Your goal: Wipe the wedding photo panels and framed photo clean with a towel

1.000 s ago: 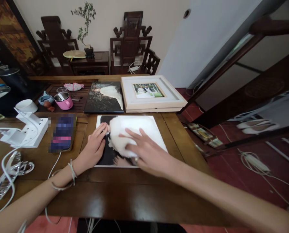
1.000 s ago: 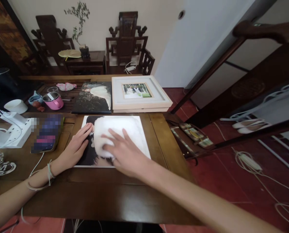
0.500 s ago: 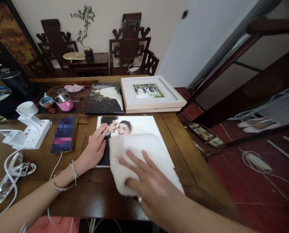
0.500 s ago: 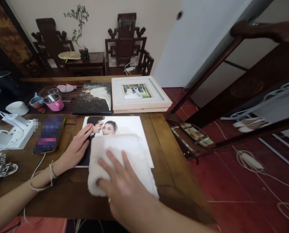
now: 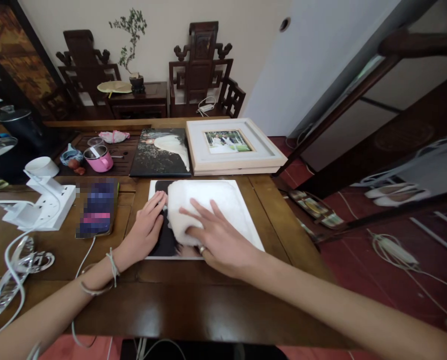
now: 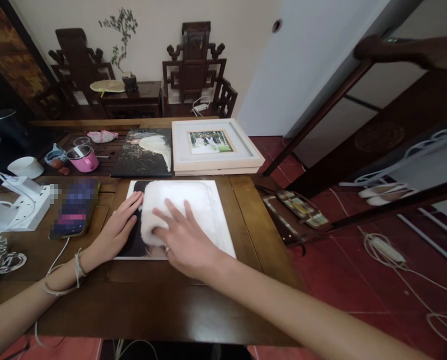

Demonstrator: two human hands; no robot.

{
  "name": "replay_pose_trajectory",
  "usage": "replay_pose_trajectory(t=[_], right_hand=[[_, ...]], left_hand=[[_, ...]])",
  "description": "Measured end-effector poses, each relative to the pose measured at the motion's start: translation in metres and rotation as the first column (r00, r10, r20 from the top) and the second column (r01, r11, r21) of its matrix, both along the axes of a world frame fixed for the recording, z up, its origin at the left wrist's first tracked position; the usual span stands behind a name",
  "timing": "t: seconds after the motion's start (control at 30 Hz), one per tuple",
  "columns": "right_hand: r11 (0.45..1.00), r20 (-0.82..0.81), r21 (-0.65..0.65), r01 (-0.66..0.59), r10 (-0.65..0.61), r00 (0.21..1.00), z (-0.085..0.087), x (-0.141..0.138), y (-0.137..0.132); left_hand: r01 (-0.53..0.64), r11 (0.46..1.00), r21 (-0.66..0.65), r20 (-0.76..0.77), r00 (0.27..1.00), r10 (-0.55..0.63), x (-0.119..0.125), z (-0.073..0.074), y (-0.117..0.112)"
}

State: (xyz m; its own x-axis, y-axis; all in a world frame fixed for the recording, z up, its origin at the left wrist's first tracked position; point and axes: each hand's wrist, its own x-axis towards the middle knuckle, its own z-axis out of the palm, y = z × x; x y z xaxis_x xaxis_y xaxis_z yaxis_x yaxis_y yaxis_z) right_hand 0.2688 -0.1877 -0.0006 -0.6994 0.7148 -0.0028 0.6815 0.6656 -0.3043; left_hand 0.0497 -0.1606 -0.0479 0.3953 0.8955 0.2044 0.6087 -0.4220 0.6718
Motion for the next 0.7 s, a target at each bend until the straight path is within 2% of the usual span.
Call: replay_pose_trajectory(t=[0.17,0.23,0.3,0.4,0.5,0.63,0.7], right_hand=[[0.978,-0.136,0.001,-0.21,0.208,0.968,-0.005,0.0,-0.041],[0.953,-0.177,-0.015,-0.302,0.294,0.939,-0.004,0.007,-0.053],[0.945,-0.205,-0.019,-0.327,0.317,0.926,-0.002,0.016,-0.059],[0.97,-0.205,0.011,-0.245,0.242,0.948,0.0,0.035,-0.054],[0.992,-0.172,0.05,-0.117,0.124,0.977,-0.005,0.054,-0.035],[0.991,-0.136,0.107,0.08,-0.065,0.989,-0.015,0.072,-0.005],[0.985,-0.128,0.119,0.126,-0.111,0.985,-0.018,0.073,0.001]], left_hand=[[-0.08,0.996,0.031,0.206,0.976,0.072,0.003,0.008,-0.004],[-0.07,0.996,0.046,0.207,0.977,0.059,0.003,0.008,-0.006],[-0.041,0.998,0.054,0.164,0.986,0.031,0.003,0.006,-0.007],[-0.004,0.998,0.069,0.052,0.999,0.0,0.003,0.001,-0.007],[0.027,0.994,0.102,-0.044,0.999,-0.022,0.003,0.0,-0.006],[0.034,0.993,0.116,-0.076,0.997,-0.026,0.004,0.002,-0.006],[0.033,0.993,0.112,-0.086,0.996,-0.023,0.004,0.003,-0.006]])
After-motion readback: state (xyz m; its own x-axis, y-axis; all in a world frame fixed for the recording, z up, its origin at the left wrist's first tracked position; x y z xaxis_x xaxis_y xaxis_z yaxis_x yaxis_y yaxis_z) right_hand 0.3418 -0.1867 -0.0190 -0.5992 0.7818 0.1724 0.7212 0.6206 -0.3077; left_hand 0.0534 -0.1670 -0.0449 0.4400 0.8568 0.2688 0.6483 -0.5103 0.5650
